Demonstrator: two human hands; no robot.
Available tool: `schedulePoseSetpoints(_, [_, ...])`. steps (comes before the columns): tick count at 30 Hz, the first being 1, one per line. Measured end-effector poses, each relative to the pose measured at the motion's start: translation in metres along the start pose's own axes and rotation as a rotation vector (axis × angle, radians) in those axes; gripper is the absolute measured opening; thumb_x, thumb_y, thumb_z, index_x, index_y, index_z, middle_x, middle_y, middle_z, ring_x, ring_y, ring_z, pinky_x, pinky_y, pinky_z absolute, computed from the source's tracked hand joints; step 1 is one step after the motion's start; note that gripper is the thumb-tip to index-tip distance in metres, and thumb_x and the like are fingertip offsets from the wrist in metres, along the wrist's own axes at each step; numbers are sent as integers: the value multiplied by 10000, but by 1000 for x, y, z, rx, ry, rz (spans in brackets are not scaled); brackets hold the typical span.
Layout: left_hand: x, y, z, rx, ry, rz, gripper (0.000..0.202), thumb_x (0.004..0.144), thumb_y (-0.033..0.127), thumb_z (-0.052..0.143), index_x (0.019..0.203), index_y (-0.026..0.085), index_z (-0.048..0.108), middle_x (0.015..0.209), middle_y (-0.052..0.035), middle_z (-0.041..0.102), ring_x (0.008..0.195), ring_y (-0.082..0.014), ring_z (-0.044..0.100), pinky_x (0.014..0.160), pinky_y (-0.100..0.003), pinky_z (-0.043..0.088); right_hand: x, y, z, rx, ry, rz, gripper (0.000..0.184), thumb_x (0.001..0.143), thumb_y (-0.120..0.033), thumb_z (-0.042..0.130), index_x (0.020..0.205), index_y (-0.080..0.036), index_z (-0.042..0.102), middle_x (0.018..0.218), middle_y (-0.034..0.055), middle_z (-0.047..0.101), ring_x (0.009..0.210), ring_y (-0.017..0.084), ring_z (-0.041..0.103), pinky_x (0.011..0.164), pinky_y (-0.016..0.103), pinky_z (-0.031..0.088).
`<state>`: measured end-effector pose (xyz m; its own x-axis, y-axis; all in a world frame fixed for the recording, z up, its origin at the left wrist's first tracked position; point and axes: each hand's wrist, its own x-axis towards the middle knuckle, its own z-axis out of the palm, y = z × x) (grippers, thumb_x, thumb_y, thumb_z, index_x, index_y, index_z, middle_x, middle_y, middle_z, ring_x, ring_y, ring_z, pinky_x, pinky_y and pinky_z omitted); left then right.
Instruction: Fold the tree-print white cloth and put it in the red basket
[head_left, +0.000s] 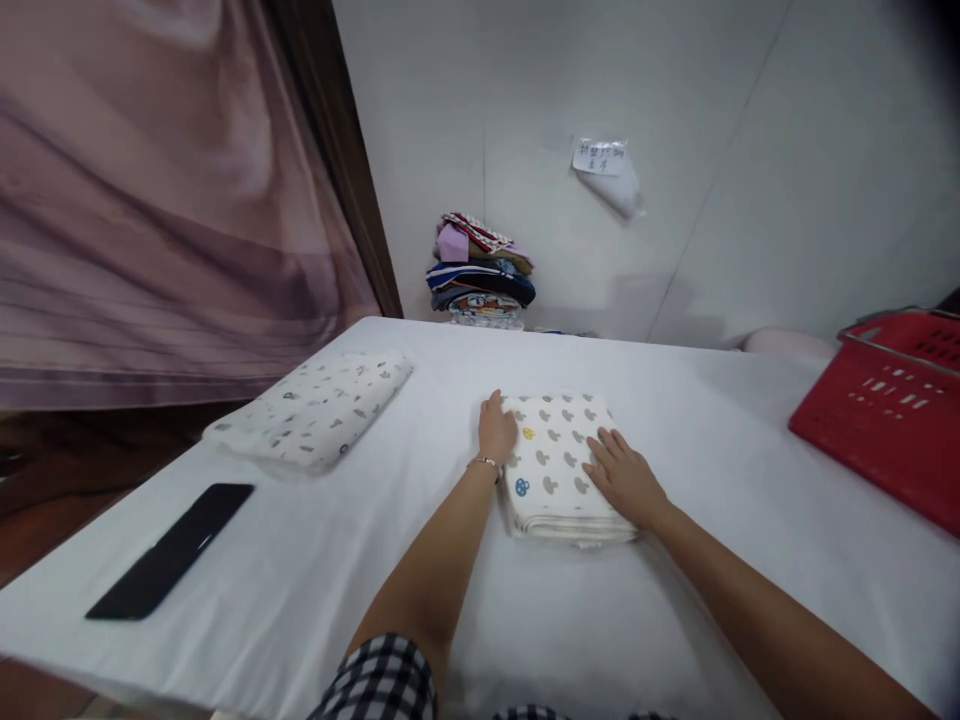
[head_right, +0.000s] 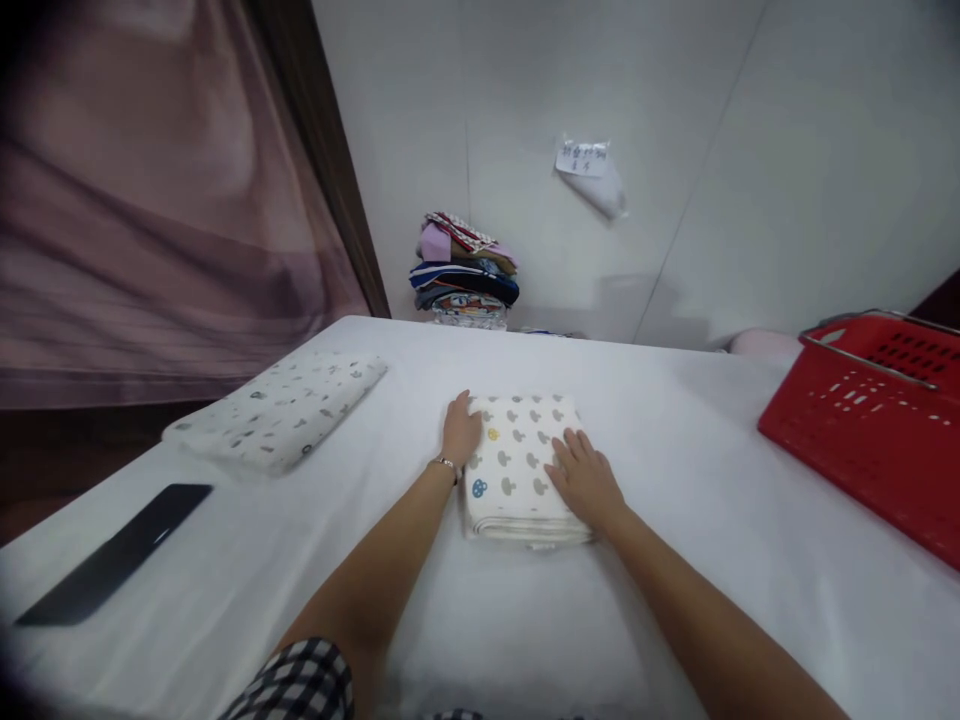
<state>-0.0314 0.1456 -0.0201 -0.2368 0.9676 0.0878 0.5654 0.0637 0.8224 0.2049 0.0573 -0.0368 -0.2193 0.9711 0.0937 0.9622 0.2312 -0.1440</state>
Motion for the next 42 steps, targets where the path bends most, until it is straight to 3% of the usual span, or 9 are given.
schedulePoseSetpoints(3, [-3,1,-6,199,-17,70,505,864,184,424,1368,158,422,1374,-149,474,1249,-244,470,1035,-364,393,1,5,-3,139,-37,10,551,934,-479,377,1411,-207,433,1549,81,248,1438,284,142,1103,480,278])
schedulePoseSetpoints(6, [-3,8,-14,371,-8,138,462,864,236,454,1318,153,479,1444,-160,409,1322,-280,390,1054,-411,369,11,20,-10,418,-49,64,536,885,-494,472,1347,-226,520,1513,65,337,1402,267,271,1102,422,315])
schedulePoseSetpoints(10, [-8,27,-11,467,-31,267,463,905,349,416,1322,158,483,1505,-144,335,1396,-279,275,1126,-454,249,47,44,-28,684,153,301,394,876,-395,487,1191,-211,634,1351,74,549,1245,227,499,1022,351,412])
schedulePoseSetpoints(14, [-20,27,11,566,-137,334,604,904,513,370,1380,145,432,1541,-155,254,1432,-320,165,1150,-520,126,91,52,-37,746,39,498,349,899,-377,456,1078,-159,662,1100,106,682,941,197,650,773,289,515])
schedulePoseSetpoints(17, [-26,15,21,622,-150,345,655,906,536,336,1417,130,390,1547,-165,228,1443,-319,120,1156,-520,90,115,50,-31,726,-52,557,372,886,-436,486,915,-124,686,880,135,708,739,203,656,615,279,498])
schedulePoseSetpoints(23, [-28,10,21,643,-134,356,663,910,536,318,1431,129,377,1547,-159,228,1445,-308,121,1164,-508,88,140,48,-21,663,-68,571,431,836,-514,557,858,-102,683,833,158,690,742,242,650,644,312,463])
schedulePoseSetpoints(31, [-30,10,21,631,-97,397,590,908,488,377,1407,175,419,1525,-136,295,1436,-305,169,1160,-518,131,137,46,-10,543,36,480,319,899,-385,483,861,-130,670,981,148,678,981,261,597,800,305,415])
schedulePoseSetpoints(37, [-30,11,21,665,-94,395,613,910,501,364,1408,149,419,1525,-151,291,1434,-309,174,1156,-513,139,127,53,-19,641,-50,468,474,918,-513,406,884,-130,683,913,136,700,839,233,638,700,290,450])
schedulePoseSetpoints(42, [-29,11,21,691,-105,375,621,910,515,345,1420,164,401,1536,-136,271,1438,-296,166,1157,-499,139,88,57,-28,735,-165,494,556,908,-594,362,917,-138,680,927,142,705,734,224,643,616,297,451])
